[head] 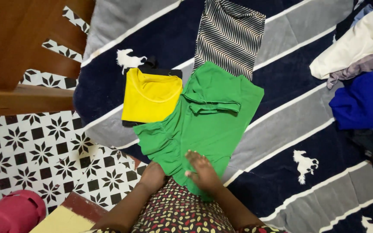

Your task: The person folds clean clothes on a bed. They spread out a green top, smooth it flat, fold in the sleeves and sides, and place it beside a folded yellow shirt. They then fold a white garment, a pair of purple patterned leggings, and begin folding a blue garment, laying each folded item on the bed.

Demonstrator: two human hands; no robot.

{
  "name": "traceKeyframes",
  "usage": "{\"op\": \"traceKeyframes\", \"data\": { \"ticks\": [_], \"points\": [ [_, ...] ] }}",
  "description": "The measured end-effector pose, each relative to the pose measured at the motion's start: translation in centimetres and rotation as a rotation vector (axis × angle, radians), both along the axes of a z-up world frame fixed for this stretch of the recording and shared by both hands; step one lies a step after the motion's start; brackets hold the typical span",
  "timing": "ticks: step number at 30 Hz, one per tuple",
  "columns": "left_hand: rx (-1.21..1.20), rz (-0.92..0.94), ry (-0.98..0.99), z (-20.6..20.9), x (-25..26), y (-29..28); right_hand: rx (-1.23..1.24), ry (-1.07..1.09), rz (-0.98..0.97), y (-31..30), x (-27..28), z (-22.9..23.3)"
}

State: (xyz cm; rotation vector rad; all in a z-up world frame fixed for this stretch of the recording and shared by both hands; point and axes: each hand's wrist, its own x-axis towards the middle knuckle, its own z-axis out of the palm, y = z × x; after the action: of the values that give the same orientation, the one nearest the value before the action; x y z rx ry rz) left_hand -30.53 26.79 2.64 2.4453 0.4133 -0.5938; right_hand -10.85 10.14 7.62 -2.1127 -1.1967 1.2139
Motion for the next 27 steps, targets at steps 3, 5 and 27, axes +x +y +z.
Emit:
{"op": "traceKeyframes", "data": {
  "ticks": [3,5,27],
  "points": [
    [-0.072,0.597,-0.092,2.9,0.9,1.0,0.172,0.168,-0.611,0.7,2.2,-3.7],
    [-0.047,0.699,-0.206,4.5,2.0,1.9,0.444,0.471,-1.055,2.6,6.1,-6.4],
    [-0.196,0.832,-0.374,6.8,7.9,3.8,0.547,0.358,-1.031,24.8,25.2,-5.8]
  ]
}}
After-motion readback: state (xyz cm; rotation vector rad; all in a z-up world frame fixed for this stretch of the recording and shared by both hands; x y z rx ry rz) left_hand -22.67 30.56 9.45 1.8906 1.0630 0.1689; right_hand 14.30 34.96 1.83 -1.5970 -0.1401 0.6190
